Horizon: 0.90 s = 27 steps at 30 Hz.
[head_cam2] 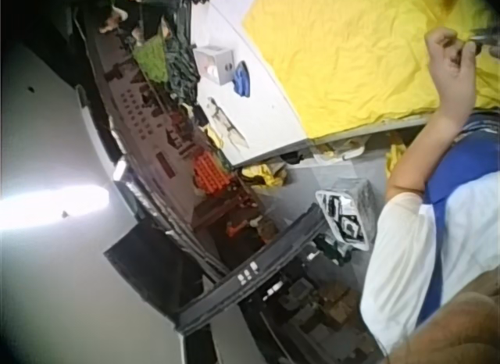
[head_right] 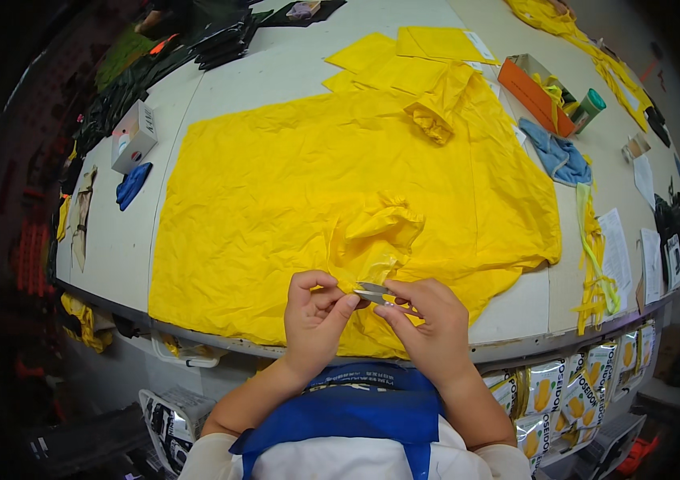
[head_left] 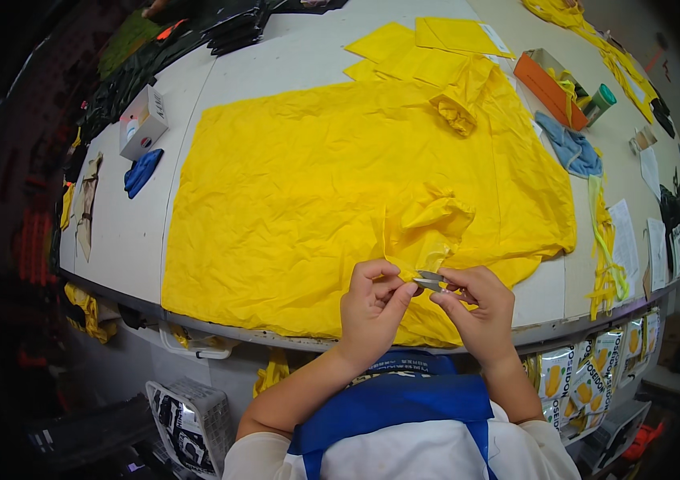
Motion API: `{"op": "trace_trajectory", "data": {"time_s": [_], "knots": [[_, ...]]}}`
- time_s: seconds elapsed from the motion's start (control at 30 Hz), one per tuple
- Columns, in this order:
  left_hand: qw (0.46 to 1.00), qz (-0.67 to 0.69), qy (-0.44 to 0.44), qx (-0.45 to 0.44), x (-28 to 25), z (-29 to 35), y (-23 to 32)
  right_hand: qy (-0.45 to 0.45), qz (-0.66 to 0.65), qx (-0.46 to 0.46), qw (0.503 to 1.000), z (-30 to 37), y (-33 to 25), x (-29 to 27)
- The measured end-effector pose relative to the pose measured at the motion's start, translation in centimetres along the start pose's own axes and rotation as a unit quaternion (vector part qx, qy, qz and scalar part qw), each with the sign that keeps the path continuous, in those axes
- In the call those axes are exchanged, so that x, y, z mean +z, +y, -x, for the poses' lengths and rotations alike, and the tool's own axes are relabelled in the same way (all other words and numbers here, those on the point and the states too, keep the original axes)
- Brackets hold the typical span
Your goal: The person folds a large yellow garment on a white table. They smooth the fabric, trim loose threads with scissors, fold the garment into a compact rectangle, and place it into a yellow plastic bag.
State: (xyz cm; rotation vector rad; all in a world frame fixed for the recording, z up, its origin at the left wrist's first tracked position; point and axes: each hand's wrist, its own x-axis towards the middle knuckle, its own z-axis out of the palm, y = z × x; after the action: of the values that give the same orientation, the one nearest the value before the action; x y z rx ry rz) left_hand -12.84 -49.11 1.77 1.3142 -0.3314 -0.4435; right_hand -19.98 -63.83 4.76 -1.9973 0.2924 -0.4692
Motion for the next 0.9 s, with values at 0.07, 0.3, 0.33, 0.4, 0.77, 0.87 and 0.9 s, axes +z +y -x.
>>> {"op": "trace_trajectory", "data": {"time_s": [0.07,0.3,0.33,0.4,0.77,0.87,0.9], "knots": [[1.0,-0.002,0.005,0.009,0.1,0.0,0.0,0.012,-0.011,-0.001,1.0,0.0,0.3,0.3],[0.969,0.205,0.041,-0.133,-0.1,-0.9,1.3,0.105,0.005,-0.079,0.991,0.3,2.0,-0.1],[0.964,0.218,0.042,-0.146,-0.2,-0.8,1.4,0.098,0.047,-0.119,0.987,0.4,2.4,-0.3],[0.954,0.244,0.049,-0.165,-0.3,-0.9,1.8,0.076,0.085,-0.159,0.981,0.3,2.3,-0.4],[0.952,0.239,0.055,-0.184,-0.7,-0.8,1.5,0.06,0.111,-0.195,0.973,-0.3,2.5,-0.8],[0.957,0.223,0.048,-0.181,-0.6,-0.7,1.4,0.043,0.107,-0.193,0.974,-0.3,2.4,-0.5],[0.96,0.211,0.048,-0.177,-0.5,-0.7,1.5,0.044,0.108,-0.192,0.974,-0.4,2.3,-0.3]]}}
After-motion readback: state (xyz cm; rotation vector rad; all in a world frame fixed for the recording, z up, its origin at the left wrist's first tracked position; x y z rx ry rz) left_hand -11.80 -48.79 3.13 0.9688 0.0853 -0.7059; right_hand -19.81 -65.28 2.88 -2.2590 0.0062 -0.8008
